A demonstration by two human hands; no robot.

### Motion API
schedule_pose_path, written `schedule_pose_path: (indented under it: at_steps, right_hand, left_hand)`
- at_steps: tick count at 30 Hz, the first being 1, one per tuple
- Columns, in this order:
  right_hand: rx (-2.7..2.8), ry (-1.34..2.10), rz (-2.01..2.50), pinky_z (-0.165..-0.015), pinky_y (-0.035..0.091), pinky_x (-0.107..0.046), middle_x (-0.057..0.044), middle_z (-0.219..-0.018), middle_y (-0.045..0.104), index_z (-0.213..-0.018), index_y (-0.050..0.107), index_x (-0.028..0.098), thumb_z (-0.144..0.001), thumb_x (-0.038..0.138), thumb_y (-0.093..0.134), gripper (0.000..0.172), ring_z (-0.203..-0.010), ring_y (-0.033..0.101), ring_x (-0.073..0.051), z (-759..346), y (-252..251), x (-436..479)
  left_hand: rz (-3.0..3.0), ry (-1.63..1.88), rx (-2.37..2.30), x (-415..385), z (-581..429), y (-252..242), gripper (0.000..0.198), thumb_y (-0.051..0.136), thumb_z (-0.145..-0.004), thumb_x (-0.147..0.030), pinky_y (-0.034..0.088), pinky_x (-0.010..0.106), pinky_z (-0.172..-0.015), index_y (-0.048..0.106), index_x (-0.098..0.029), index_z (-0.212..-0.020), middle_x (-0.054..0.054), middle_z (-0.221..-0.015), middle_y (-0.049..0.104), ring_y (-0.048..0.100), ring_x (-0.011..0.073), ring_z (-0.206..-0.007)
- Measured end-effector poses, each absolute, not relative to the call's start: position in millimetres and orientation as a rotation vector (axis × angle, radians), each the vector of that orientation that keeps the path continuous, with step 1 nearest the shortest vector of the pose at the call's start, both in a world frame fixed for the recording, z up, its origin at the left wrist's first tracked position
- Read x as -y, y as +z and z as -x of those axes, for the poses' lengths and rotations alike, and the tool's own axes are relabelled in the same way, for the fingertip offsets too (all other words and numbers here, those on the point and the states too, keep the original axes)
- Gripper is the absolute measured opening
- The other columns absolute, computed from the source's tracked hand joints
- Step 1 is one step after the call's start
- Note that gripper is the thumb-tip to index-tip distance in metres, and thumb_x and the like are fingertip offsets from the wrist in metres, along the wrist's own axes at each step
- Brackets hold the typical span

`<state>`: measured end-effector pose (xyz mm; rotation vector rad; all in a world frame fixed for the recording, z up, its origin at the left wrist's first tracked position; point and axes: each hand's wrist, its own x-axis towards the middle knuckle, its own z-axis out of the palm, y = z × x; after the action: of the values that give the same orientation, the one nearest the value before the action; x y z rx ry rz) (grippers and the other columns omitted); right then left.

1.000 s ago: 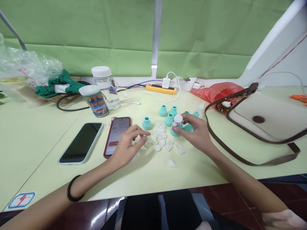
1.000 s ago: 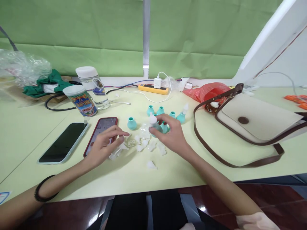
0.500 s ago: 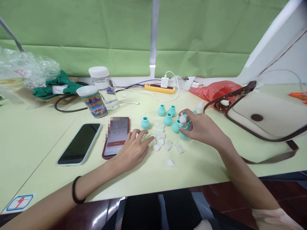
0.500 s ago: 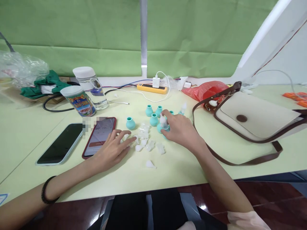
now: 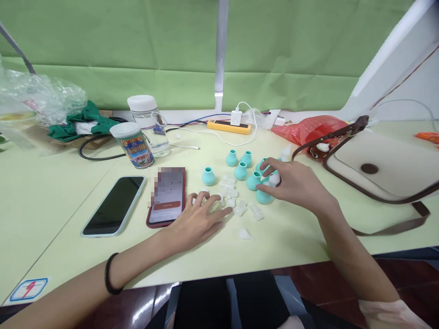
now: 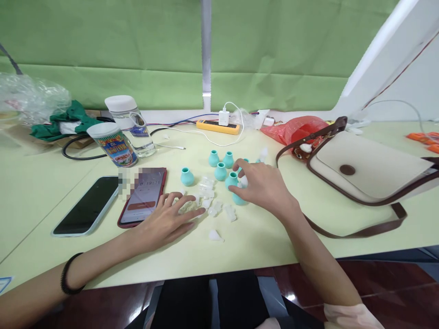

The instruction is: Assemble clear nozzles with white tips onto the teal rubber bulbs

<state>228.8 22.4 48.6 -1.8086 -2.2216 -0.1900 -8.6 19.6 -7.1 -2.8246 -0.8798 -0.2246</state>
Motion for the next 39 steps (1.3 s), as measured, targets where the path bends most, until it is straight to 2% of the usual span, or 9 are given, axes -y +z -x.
schedule_pose_path:
  at_steps: [6,9,12,16,20,26,31,36,39]
  right_hand:
    - [1.998,-0.658,1.449,-0.058,0.038,-0.032,-0.012,-0.1,0.052,-0.096,0.054,0.017,-0.061,0.049,0.059,0.047,-0.08,0.05,-0.025,-225.3,45.9,-23.3]
    - [2.113,-0.623,1.071,-0.064,0.038,-0.032,-0.011,-0.091,0.054,-0.09,0.055,0.014,-0.069,0.034,0.056,0.029,-0.078,0.047,-0.02,-215.2,39.0,-20.2]
    - [2.552,-0.431,0.91,-0.061,0.034,-0.029,-0.006,-0.079,0.056,-0.081,0.057,0.015,-0.072,0.017,0.048,0.013,-0.076,0.045,-0.018,-202.8,29.8,-15.9]
    - [2.866,-0.336,0.992,-0.061,0.029,-0.031,-0.007,-0.078,0.056,-0.08,0.058,0.015,-0.069,0.016,0.047,0.015,-0.079,0.043,-0.021,-192.1,20.7,-13.9]
    - [2.937,-0.31,1.062,-0.062,0.027,-0.032,-0.007,-0.074,0.055,-0.079,0.057,0.014,-0.07,0.014,0.046,0.014,-0.077,0.043,-0.021,-189.5,18.4,-14.6]
    - [2.891,-0.203,1.061,-0.063,0.032,-0.031,-0.007,-0.072,0.054,-0.081,0.057,0.013,-0.072,0.011,0.044,0.016,-0.075,0.047,-0.02,-191.5,17.4,-14.3]
    - [2.379,0.356,0.954,-0.06,0.041,-0.026,-0.006,-0.082,0.054,-0.091,0.056,0.015,-0.073,0.017,0.05,0.02,-0.066,0.05,-0.012,-183.7,18.1,-6.7]
    - [1.673,1.171,1.029,-0.06,0.049,-0.027,-0.002,-0.075,0.057,-0.08,0.056,0.016,-0.064,0.024,0.064,0.02,-0.061,0.056,-0.011,-171.7,16.4,-2.0]
    - [1.429,1.392,1.039,-0.061,0.05,-0.03,-0.001,-0.063,0.06,-0.075,0.058,0.015,-0.058,0.025,0.07,0.023,-0.059,0.059,-0.014,-170.1,12.7,-5.0]
  left_hand:
    - [2.792,-0.272,0.908,-20.8,10.9,-6.2,0.032,0.032,-0.085,-0.025,0.034,0.043,-0.072,0.043,-0.025,-0.115,0.011,-0.104,0.046,0.038,0.0263,-0.092]
    - [2.749,-0.336,0.998,-23.7,14.1,-3.7,0.03,0.036,-0.082,-0.02,0.034,0.041,-0.068,0.048,-0.021,-0.109,0.011,-0.101,0.048,0.038,0.0261,-0.09]
    - [2.682,-0.382,1.113,-26.4,16.4,-0.8,0.024,0.04,-0.076,-0.017,0.033,0.04,-0.065,0.056,-0.018,-0.095,0.01,-0.097,0.049,0.038,0.0262,-0.088]
    - [2.696,-0.328,1.171,-27.1,16.7,-0.9,0.021,0.046,-0.073,-0.025,0.032,0.04,-0.064,0.058,-0.019,-0.089,0.009,-0.092,0.048,0.038,0.0268,-0.087]
    - [2.734,-0.267,1.151,-26.4,15.5,-5.8,0.019,0.044,-0.079,-0.027,0.031,0.038,-0.064,0.058,-0.023,-0.091,0.009,-0.096,0.047,0.038,0.0257,-0.088]
    - [2.75,-0.239,1.188,-28.4,13.5,-11.1,0.02,0.04,-0.083,-0.024,0.03,0.035,-0.063,0.059,-0.021,-0.086,0.009,-0.093,0.048,0.038,0.0239,-0.088]
    - [2.709,-0.478,1.111,-29.4,14.3,-10.5,0.016,0.044,-0.081,-0.022,0.027,0.033,-0.061,0.06,-0.018,-0.081,0.007,-0.087,0.054,0.042,0.0217,-0.083]
    - [2.643,-1.05,1.015,-26.5,15.8,-2.3,0.01,0.052,-0.077,-0.022,0.029,0.031,-0.059,0.059,-0.016,-0.077,0.002,-0.068,0.059,0.045,0.015,-0.068]
    - [2.63,-1.335,0.899,-24.3,15.5,1.5,0.004,0.057,-0.072,-0.017,0.035,0.029,-0.059,0.058,-0.014,-0.074,0.002,-0.065,0.058,0.044,0.0123,-0.062]
